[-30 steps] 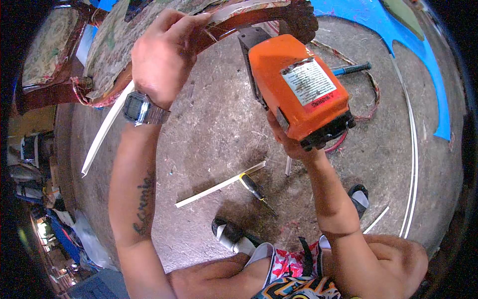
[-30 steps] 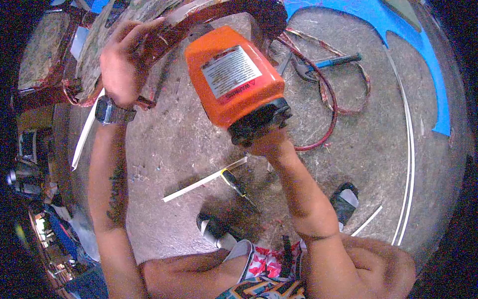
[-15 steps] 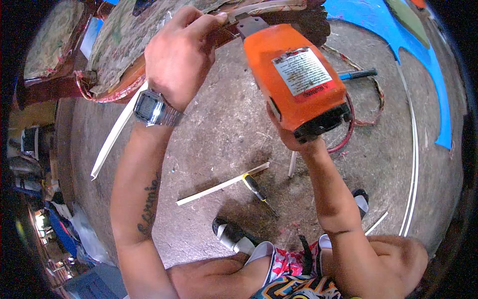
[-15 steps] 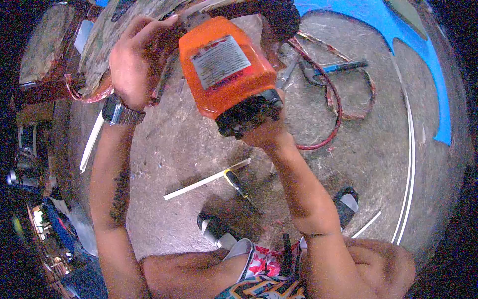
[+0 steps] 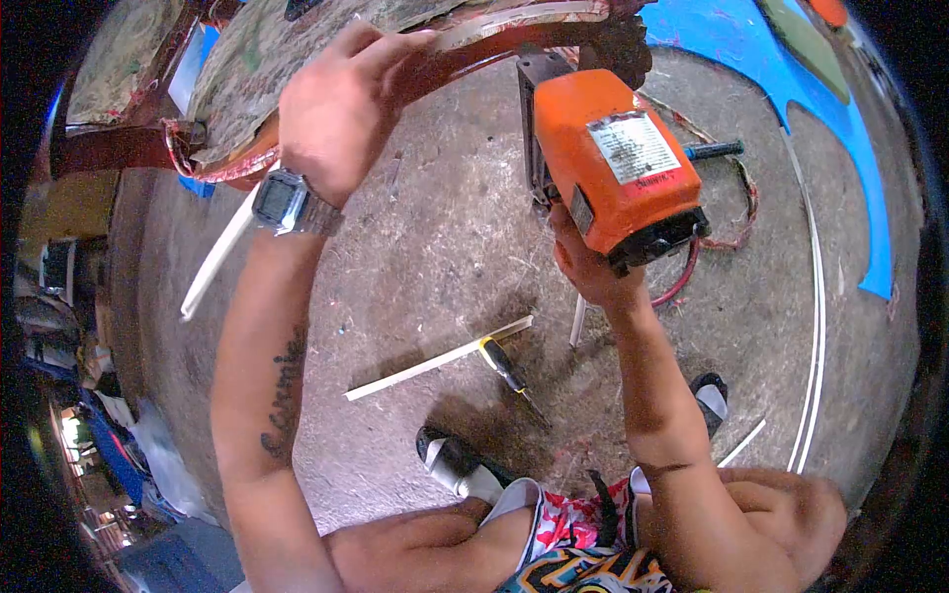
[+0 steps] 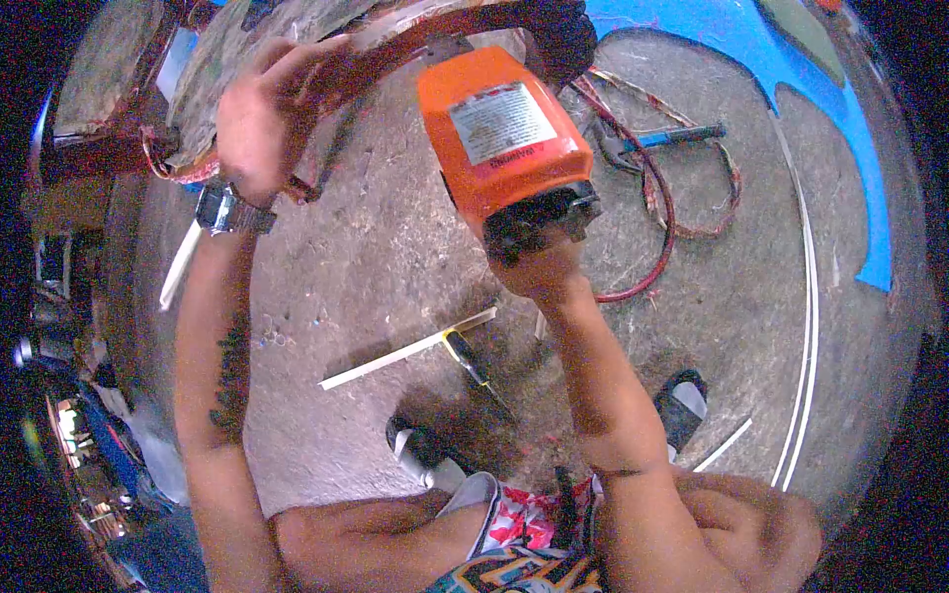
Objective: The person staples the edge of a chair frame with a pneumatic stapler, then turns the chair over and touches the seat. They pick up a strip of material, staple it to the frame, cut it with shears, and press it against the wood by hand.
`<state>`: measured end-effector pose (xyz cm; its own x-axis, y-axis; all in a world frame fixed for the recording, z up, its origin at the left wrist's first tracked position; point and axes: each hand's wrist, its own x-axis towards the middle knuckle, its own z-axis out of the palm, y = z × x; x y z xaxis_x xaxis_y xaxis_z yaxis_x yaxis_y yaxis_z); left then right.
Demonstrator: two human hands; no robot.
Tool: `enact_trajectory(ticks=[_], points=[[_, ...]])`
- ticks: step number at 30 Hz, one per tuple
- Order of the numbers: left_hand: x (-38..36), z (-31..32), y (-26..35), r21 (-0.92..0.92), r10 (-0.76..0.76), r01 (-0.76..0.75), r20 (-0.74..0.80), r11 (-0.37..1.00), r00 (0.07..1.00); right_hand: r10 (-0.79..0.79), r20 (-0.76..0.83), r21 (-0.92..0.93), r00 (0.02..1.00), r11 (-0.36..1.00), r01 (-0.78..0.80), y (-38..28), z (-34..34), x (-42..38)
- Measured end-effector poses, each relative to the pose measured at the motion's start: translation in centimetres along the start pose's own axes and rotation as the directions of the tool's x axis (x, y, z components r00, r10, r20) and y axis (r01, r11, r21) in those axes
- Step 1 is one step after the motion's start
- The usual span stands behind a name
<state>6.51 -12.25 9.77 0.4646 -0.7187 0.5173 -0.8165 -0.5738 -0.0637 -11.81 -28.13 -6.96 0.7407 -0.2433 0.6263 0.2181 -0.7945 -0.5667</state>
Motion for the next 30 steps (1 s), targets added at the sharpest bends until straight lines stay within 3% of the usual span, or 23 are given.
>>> enact_trajectory(ticks=[3,5,6,7,8,9,11,18,20,22,30], points=[[-0.4,0.1,-1.1,-0.049,0.015,-0.016,-0.011,0.999,1.000,0.170,0.164,0.093,0.972,0.978,-0.186,0.2,0.2,-1.5],[-0.4,0.2,-1.1,-0.040,0.043,-0.045,-0.035,0.998,0.998,0.167,0.168,0.160,0.971,0.968,-0.195,-0.1,0.6,-1.6],[-0.4,0.2,-1.0,-0.035,0.058,-0.059,-0.046,0.998,0.997,0.086,0.083,0.177,0.993,0.979,-0.100,-0.5,0.9,-1.1],[-0.4,0.3,-1.0,-0.053,0.064,-0.067,-0.059,0.996,0.996,0.099,0.080,0.303,0.992,0.945,-0.119,-0.5,1.2,-1.0],[-0.5,0.5,-0.9,-0.071,0.069,-0.074,-0.072,0.995,0.995,0.112,0.077,0.424,0.991,0.896,-0.134,-0.5,1.5,-0.9],[-0.6,0.6,-0.9,-0.089,0.073,-0.081,-0.083,0.993,0.994,0.195,0.183,0.622,0.964,0.736,-0.267,-0.1,1.9,-1.3],[-0.6,0.5,-1.0,-0.046,0.090,-0.093,-0.048,0.995,0.995,0.242,0.302,0.760,0.922,0.523,-0.386,0.3,2.7,-1.6],[-0.7,0.7,-1.0,-0.031,0.088,-0.090,-0.058,0.995,0.994,0.207,0.299,0.858,0.932,0.368,-0.357,0.7,4.0,0.0],[-0.7,0.8,-0.9,-0.025,0.092,-0.094,-0.075,0.995,0.993,0.188,0.273,0.759,0.943,0.560,-0.331,0.5,4.0,0.2],[-0.8,0.7,-0.9,-0.041,0.075,-0.078,-0.069,0.996,0.995,0.183,0.240,0.691,0.953,0.658,-0.300,0.3,4.0,0.4],[-0.7,0.8,-0.8,-0.094,0.009,-0.011,-0.021,0.996,1.000,0.156,0.040,0.548,0.987,0.822,-0.153,-1.5,3.9,0.3]])
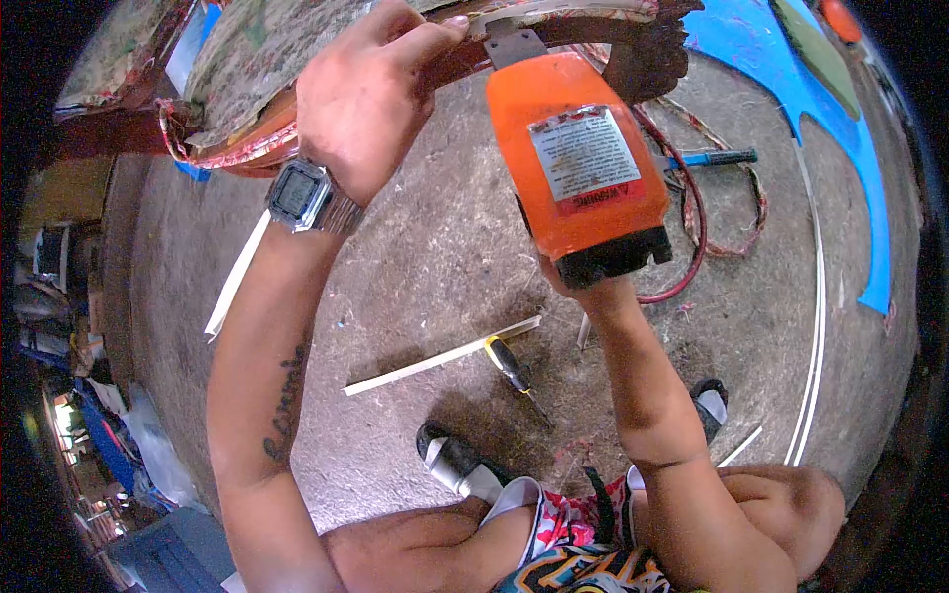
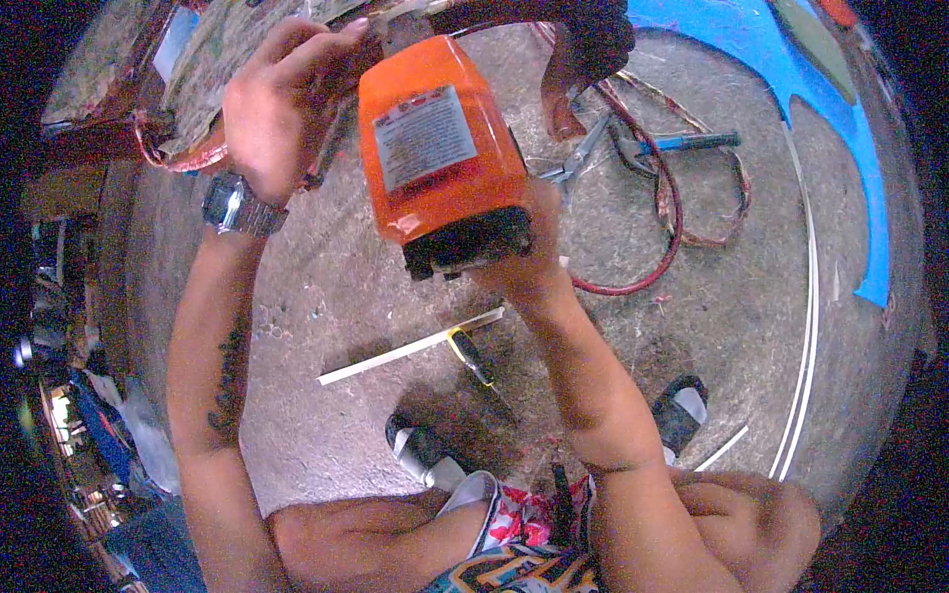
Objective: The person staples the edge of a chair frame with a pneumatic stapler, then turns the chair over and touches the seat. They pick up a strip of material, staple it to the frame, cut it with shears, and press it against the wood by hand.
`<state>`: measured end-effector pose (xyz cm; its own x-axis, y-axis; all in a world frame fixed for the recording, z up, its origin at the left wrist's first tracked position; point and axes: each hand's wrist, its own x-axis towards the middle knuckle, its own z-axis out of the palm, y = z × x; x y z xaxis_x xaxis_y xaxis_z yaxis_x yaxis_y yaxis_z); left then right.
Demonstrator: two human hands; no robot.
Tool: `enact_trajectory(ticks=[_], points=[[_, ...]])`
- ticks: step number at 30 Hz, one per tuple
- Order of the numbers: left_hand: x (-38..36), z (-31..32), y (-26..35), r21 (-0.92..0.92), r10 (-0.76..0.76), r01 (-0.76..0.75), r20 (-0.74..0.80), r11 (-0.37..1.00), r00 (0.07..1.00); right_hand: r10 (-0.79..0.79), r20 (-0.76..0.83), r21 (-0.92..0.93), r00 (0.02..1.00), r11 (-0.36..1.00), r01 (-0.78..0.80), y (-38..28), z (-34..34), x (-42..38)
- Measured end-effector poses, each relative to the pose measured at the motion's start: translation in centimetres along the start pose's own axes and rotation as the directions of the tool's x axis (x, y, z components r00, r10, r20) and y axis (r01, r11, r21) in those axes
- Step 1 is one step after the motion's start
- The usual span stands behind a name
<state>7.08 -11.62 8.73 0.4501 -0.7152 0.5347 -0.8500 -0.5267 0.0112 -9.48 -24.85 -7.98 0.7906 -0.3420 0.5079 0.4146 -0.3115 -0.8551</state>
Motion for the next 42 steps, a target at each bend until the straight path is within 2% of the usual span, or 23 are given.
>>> enact_trajectory(ticks=[3,6,7,9,14,16,17,19,20,22,23,25,28,33,35,38,40,41,42], points=[[-0.1,0.0,0.0,0.034,0.022,-0.022,-0.004,0.999,1.000,-0.135,-0.032,-0.218,0.990,0.968,0.125,-0.7,0.0,0.4],[-0.5,-0.1,-0.5,0.143,0.098,-0.091,-0.044,0.986,0.994,-0.264,0.015,-0.530,0.964,0.815,0.232,-2.3,-0.6,2.1],[-1.0,-0.4,-0.8,0.135,0.069,-0.064,-0.031,0.989,0.997,-0.096,0.050,-0.482,0.994,0.869,0.109,-1.4,-1.1,0.5],[-1.7,-1.0,-1.3,0.123,0.012,-0.011,-0.007,0.992,1.000,0.025,0.092,-0.419,0.995,0.908,0.016,-1.3,-1.2,-0.1],[-2.3,-0.8,-1.8,0.153,0.051,-0.042,-0.052,0.987,0.997,-0.217,0.027,-0.414,0.976,0.886,0.208,-2.7,-0.5,0.6],[-2.3,-0.8,-1.4,0.155,0.063,-0.054,-0.058,0.986,0.996,-0.112,-0.045,-0.127,0.993,0.986,0.105,-2.6,0.2,0.6],[-2.3,-0.8,-1.4,0.147,0.064,-0.055,-0.059,0.988,0.996,0.059,-0.034,0.199,0.998,0.979,-0.051,-2.2,0.6,0.3],[-2.2,-0.7,-1.5,0.132,0.064,-0.055,-0.062,0.990,0.996,0.163,0.018,0.341,0.986,0.926,-0.159,-1.5,0.7,0.0],[-2.1,-0.7,-1.6,0.128,0.036,-0.031,-0.036,0.991,0.999,0.107,0.016,0.175,0.994,0.979,-0.109,-1.5,0.6,0.4],[-2.0,-0.7,-1.9,0.124,-0.020,0.018,0.015,0.992,1.000,0.008,0.032,-0.046,0.999,0.999,-0.006,-1.5,0.7,0.9],[-1.9,-0.8,-1.9,0.121,-0.006,0.005,0.012,0.993,1.000,-0.035,0.040,-0.098,0.999,0.994,0.038,-1.5,0.8,1.1],[-1.8,-0.9,-1.7,0.112,0.022,-0.023,0.006,0.993,1.000,-0.053,0.034,-0.116,0.998,0.992,0.056,-1.5,1.0,1.4],[-2.0,-0.7,-1.6,0.145,-0.016,0.013,0.015,0.989,1.000,-0.004,0.029,-0.107,1.000,0.994,0.007,-1.7,1.6,1.4],[-2.1,-0.6,-1.5,0.146,0.006,-0.006,0.002,0.989,1.000,-0.007,0.063,-0.235,0.998,0.972,0.021,-0.4,1.5,0.9],[-2.1,-0.6,-1.4,0.123,0.010,-0.010,0.000,0.992,1.000,-0.068,0.068,-0.377,0.995,0.922,0.089,0.0,1.5,0.6],[-2.1,-0.5,-1.4,0.122,0.040,-0.037,-0.021,0.992,0.999,-0.199,0.114,-0.643,0.973,0.732,0.225,0.0,1.2,0.1],[-2.3,-0.2,-1.7,0.151,0.093,-0.084,-0.052,0.985,0.994,-0.174,0.130,-0.618,0.976,0.755,0.217,0.6,0.8,-0.4],[-2.6,-0.2,-1.8,0.180,0.113,-0.100,-0.063,0.979,0.992,-0.109,0.133,-0.508,0.985,0.846,0.162,0.7,0.6,-0.1],[-2.8,-0.4,-2.2,0.216,0.133,-0.113,-0.082,0.970,0.988,-0.133,0.106,-0.484,0.985,0.859,0.168,0.5,0.6,-0.1]])
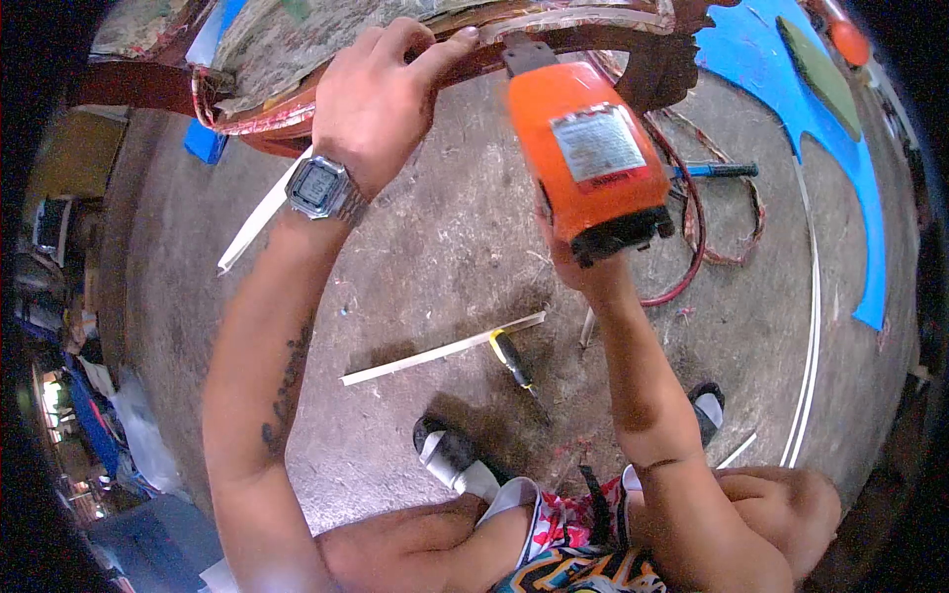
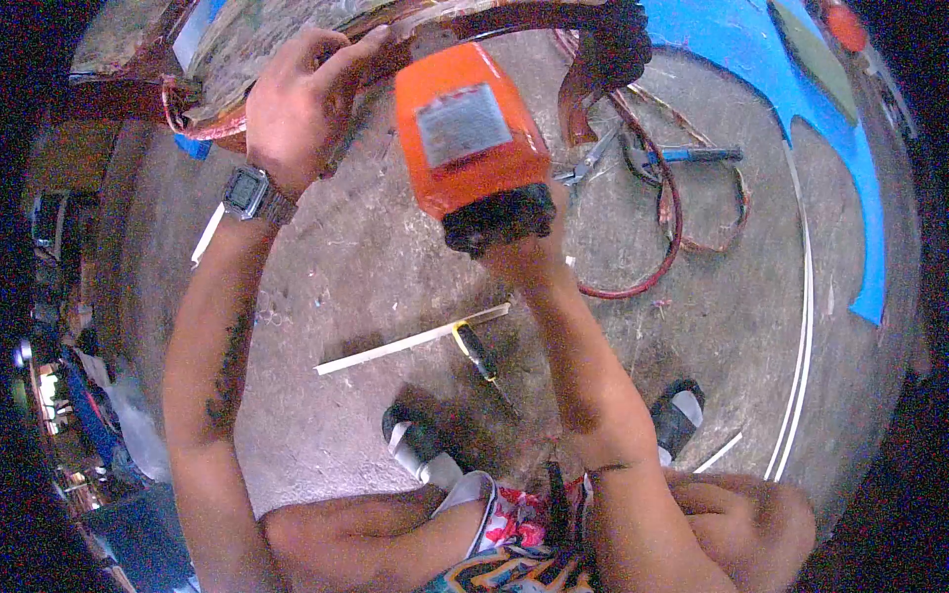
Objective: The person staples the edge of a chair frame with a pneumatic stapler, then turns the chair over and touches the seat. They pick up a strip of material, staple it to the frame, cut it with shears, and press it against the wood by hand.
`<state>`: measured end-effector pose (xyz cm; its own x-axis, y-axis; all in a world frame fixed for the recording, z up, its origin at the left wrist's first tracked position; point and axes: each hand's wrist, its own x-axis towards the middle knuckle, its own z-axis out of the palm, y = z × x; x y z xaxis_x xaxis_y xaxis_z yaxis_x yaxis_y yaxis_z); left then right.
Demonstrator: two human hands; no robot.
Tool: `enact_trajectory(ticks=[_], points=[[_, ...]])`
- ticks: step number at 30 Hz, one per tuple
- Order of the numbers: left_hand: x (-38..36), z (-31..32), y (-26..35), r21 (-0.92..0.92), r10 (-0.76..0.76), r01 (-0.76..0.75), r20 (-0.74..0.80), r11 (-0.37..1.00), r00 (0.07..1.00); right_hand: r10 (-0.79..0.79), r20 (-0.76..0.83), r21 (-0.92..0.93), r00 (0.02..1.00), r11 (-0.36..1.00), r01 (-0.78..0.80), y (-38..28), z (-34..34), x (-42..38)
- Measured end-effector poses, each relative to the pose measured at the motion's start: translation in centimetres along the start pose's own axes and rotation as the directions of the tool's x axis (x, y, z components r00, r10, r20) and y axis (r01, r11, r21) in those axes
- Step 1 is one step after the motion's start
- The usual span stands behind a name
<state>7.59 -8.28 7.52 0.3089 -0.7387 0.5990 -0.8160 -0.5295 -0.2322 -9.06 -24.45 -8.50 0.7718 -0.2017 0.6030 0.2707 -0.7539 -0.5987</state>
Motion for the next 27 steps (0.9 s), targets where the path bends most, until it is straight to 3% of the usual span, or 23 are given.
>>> enact_trajectory(ticks=[2,5,7,9,12,15,18,20,23,27], points=[[-1.2,-0.5,-0.5,0.001,-0.021,0.021,0.024,1.000,0.999,-0.014,-0.071,0.053,0.997,0.998,0.018,-0.4,-0.2,0.2],[-2.5,-1.4,-1.2,-0.061,-0.083,0.088,0.080,0.994,0.993,0.110,-0.016,0.090,0.994,0.990,-0.108,-0.6,-0.5,-0.9],[-2.4,-1.0,-1.0,-0.086,-0.096,0.100,0.046,0.991,0.994,0.162,0.024,0.011,0.986,0.987,-0.163,-1.2,-0.7,-0.9],[-2.4,-0.8,-0.7,-0.113,-0.127,0.133,0.052,0.985,0.990,0.183,0.095,0.091,0.979,0.977,-0.191,-0.3,0.4,-1.4],[-2.3,-0.7,-0.6,-0.146,-0.161,0.175,0.100,0.974,0.982,0.166,0.122,0.130,0.979,0.975,-0.182,0.5,1.6,-2.3],[-2.2,-0.9,-0.9,-0.144,-0.135,0.149,0.105,0.978,0.985,0.112,0.144,0.285,0.983,0.947,-0.150,-0.4,1.2,-1.9],[-2.1,-0.7,-0.9,-0.139,-0.126,0.136,0.078,0.981,0.989,0.162,0.250,0.286,0.955,0.930,-0.232,0.4,1.8,-1.9],[-2.2,-0.5,-0.9,-0.158,-0.128,0.138,0.069,0.978,0.989,0.247,0.345,0.386,0.905,0.842,-0.377,3.0,3.0,-3.5],[-2.1,-1.0,-0.4,-0.238,-0.287,0.334,0.211,0.912,0.934,0.315,0.455,0.596,0.833,0.587,-0.547,4.1,3.4,-4.0],[-2.1,-0.7,-0.9,-0.172,-0.162,0.181,0.115,0.968,0.980,0.340,0.417,0.482,0.843,0.703,-0.522,-2.3,0.2,1.1]])
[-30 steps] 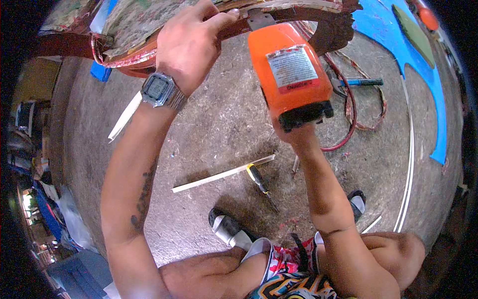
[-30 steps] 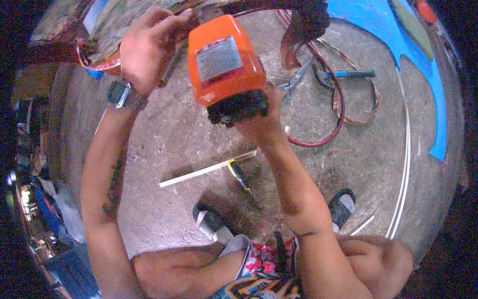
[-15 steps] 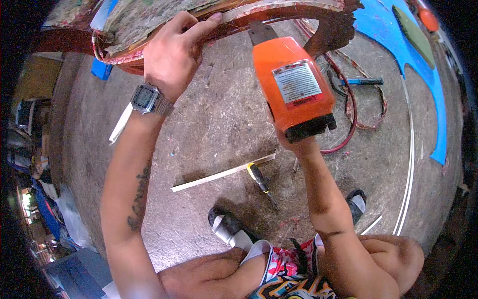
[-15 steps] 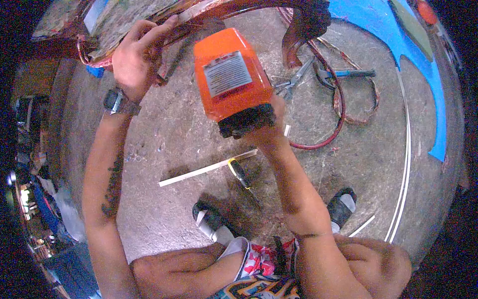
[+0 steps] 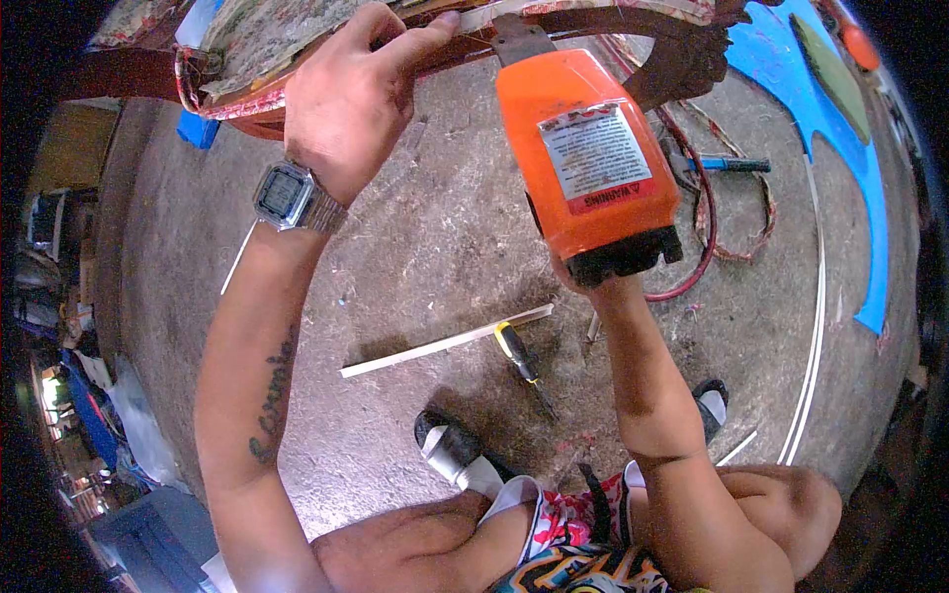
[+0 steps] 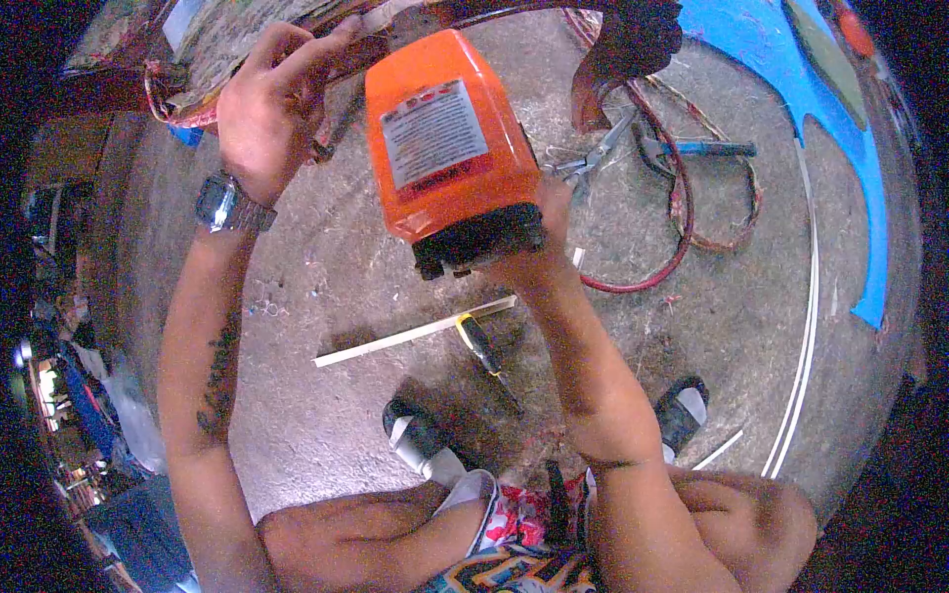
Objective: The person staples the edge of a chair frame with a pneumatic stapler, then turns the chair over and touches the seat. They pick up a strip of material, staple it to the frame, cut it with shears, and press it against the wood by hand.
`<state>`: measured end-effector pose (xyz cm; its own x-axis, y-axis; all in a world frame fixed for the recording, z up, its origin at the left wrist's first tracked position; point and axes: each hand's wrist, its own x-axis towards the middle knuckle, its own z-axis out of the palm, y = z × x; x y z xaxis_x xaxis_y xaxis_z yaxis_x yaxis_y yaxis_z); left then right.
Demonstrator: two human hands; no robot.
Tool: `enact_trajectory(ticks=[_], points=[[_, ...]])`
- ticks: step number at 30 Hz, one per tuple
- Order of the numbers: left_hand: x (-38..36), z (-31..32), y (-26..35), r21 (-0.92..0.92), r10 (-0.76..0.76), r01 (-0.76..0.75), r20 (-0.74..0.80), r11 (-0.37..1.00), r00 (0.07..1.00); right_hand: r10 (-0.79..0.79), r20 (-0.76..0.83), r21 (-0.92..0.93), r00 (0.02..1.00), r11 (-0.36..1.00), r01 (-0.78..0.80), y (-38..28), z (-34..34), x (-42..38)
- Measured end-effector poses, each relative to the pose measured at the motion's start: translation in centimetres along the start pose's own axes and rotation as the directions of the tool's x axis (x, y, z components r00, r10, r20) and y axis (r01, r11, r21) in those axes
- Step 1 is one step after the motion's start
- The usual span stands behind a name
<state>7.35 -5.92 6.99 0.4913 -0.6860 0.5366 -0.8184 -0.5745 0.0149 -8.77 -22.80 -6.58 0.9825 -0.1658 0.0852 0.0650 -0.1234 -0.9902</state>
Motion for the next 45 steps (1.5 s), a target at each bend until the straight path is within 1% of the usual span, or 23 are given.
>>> enact_trajectory(ticks=[2,5,8,11,14,17,18,19,21,22,23,25,26,28,29,32,35,37,38,39,42,44,45], points=[[0.0,0.0,-0.1,0.003,0.023,-0.023,-0.009,1.000,1.000,-0.014,-0.017,-0.033,1.000,0.999,0.014,-0.2,0.1,0.2],[-0.1,-0.4,0.5,-0.105,-0.161,0.173,0.118,0.979,0.980,-0.053,-0.033,-0.061,0.998,0.997,0.051,0.1,0.1,0.2],[0.0,-0.1,0.0,-0.034,-0.007,0.008,0.018,0.999,1.000,-0.097,-0.049,-0.111,0.994,0.990,0.091,0.2,0.2,0.1],[0.0,-0.5,0.7,-0.117,-0.144,0.156,0.107,0.981,0.984,-0.155,-0.070,-0.202,0.985,0.970,0.139,-0.4,0.4,-0.2],[0.0,0.2,0.1,0.038,0.039,-0.039,-0.002,0.999,0.999,-0.231,-0.102,-0.332,0.968,0.925,0.186,-1.1,0.5,-0.4],[-0.4,0.5,0.3,0.047,0.046,-0.042,-0.075,0.998,0.996,-0.375,-0.140,-0.487,0.916,0.832,0.266,-0.7,0.6,-0.8],[-0.6,-0.2,0.1,0.028,-0.005,0.005,-0.002,1.000,1.000,-0.432,-0.134,-0.554,0.892,0.779,0.294,-0.7,0.5,-0.8],[-0.7,-0.7,0.0,0.068,-0.008,0.007,0.016,0.998,1.000,-0.487,-0.127,-0.617,0.864,0.721,0.316,-0.5,0.3,-0.8],[0.0,-1.3,-0.4,0.148,-0.009,0.003,0.042,0.989,0.999,-0.487,-0.174,-0.619,0.856,0.730,0.290,-1.5,0.4,-1.5],[0.5,-1.5,-0.7,0.143,-0.071,0.059,0.081,0.988,0.994,-0.503,-0.163,-0.632,0.849,0.714,0.302,-1.5,0.3,-1.7],[0.8,-2.1,0.0,0.134,-0.054,0.047,0.050,0.990,0.997,-0.519,-0.151,-0.644,0.841,0.698,0.315,-1.3,0.2,-1.8],[1.1,-3.2,1.6,0.117,-0.019,0.019,-0.008,0.993,1.000,-0.482,-0.145,-0.552,0.864,0.764,0.333,-0.7,0.5,-1.9],[0.8,-3.0,1.3,0.114,0.045,-0.040,-0.041,0.993,0.998,-0.428,-0.145,-0.442,0.892,0.835,0.329,-0.1,0.7,-1.9],[0.1,-1.3,-0.8,0.098,0.037,-0.036,-0.011,0.995,0.999,-0.369,-0.130,-0.323,0.920,0.893,0.313,0.2,0.6,-1.4],[0.1,-1.0,-0.9,0.089,0.031,-0.031,0.003,0.996,1.000,-0.360,-0.119,-0.318,0.925,0.897,0.308,0.1,0.6,-1.2],[-0.6,-0.5,-0.5,0.035,-0.070,0.068,0.036,0.997,0.997,-0.365,-0.148,-0.174,0.919,0.924,0.339,-0.6,1.0,-0.7],[-1.0,-0.2,-1.0,-0.016,-0.044,0.044,0.045,0.999,0.998,-0.219,-0.178,0.226,0.959,0.940,0.257,0.1,1.9,0.0],[-1.1,0.1,-1.2,-0.012,-0.013,0.013,0.020,1.000,1.000,-0.257,-0.149,0.058,0.955,0.962,0.268,2.2,1.8,0.2],[-1.2,0.2,-1.4,-0.010,0.001,-0.001,0.008,1.000,1.000,-0.359,-0.095,-0.270,0.929,0.907,0.323,3.8,0.9,0.0],[-1.2,0.2,-1.4,0.014,0.026,-0.026,-0.002,1.000,1.000,-0.436,-0.009,-0.563,0.900,0.746,0.356,4.2,0.6,0.0],[-0.8,0.2,-1.3,0.076,0.083,-0.081,-0.026,0.994,0.996,-0.322,-0.071,-0.191,0.944,0.933,0.304,4.1,1.8,0.2],[-1.0,0.3,-1.4,0.094,0.099,-0.096,-0.024,0.991,0.995,-0.232,-0.084,0.078,0.969,0.968,0.238,3.5,2.7,0.1],[-1.0,0.3,-1.5,0.097,0.111,-0.108,-0.030,0.989,0.993,-0.225,-0.082,0.080,0.971,0.970,0.231,3.1,2.8,0.0]])
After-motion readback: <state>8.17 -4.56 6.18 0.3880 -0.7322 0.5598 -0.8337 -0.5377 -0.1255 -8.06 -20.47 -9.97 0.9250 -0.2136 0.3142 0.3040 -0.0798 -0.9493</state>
